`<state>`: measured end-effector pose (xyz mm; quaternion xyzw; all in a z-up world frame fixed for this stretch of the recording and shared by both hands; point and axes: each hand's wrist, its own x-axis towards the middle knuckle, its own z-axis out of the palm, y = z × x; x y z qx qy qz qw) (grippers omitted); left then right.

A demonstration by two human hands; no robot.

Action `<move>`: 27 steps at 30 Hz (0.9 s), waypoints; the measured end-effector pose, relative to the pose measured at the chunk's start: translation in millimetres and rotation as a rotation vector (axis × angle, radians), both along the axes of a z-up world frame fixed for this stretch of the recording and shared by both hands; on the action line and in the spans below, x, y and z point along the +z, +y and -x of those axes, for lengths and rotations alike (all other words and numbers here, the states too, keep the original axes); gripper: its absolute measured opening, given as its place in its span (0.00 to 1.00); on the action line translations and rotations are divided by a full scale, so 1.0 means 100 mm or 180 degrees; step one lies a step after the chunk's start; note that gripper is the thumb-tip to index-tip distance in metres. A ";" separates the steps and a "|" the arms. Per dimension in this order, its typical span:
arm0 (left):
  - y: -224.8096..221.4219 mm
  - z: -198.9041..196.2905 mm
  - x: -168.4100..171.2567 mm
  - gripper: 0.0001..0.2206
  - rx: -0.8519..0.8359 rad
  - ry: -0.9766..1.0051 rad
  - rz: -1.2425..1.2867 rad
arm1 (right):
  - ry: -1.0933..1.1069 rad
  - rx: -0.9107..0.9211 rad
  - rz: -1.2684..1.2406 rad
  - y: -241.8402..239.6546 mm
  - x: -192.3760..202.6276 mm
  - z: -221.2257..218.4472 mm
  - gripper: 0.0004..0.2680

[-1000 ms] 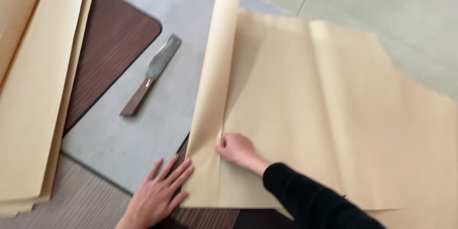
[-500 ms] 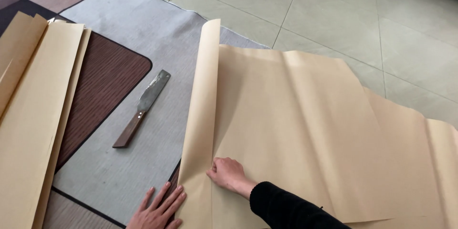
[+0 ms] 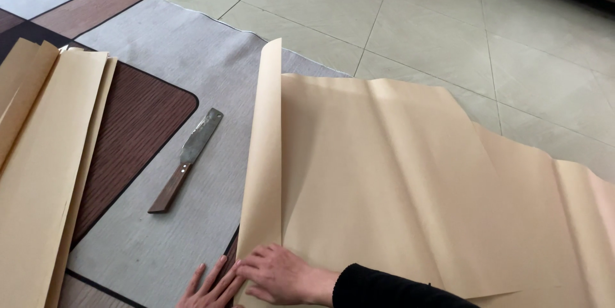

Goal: Folding and cutting long strips of brown paper from a large sheet using a knife.

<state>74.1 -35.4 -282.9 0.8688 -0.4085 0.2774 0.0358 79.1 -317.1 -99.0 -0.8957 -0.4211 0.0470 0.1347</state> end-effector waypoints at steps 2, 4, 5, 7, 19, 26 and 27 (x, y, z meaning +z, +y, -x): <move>0.03 -0.01 -0.09 0.39 -0.0171 0.0118 0.0133 | -0.0133 0.0271 -0.0554 0.00 0.05 0.07 0.21; 0.02 0.00 -0.07 0.41 -0.0133 0.0145 0.0119 | 0.0006 0.0271 -0.0380 0.00 -0.02 0.07 0.23; 0.01 0.00 -0.07 0.42 -0.0092 0.0169 0.0107 | 0.0142 0.0275 -0.0204 0.00 -0.05 0.07 0.25; 0.05 0.00 -0.16 0.40 -0.0116 0.0357 0.0026 | 0.0324 0.0262 -0.0052 0.01 -0.01 0.05 0.27; -0.06 0.24 1.34 0.33 -0.0040 0.1784 0.0023 | 0.0416 0.0292 0.0076 0.04 -0.21 -0.04 0.26; -0.02 0.24 1.21 0.31 -0.0073 0.1656 -0.0150 | 0.0143 0.0079 0.0045 0.00 -0.40 -0.11 0.23; -0.02 0.25 1.22 0.31 -0.0052 0.1697 -0.0156 | 0.0182 0.0099 0.0033 0.00 -0.40 -0.14 0.23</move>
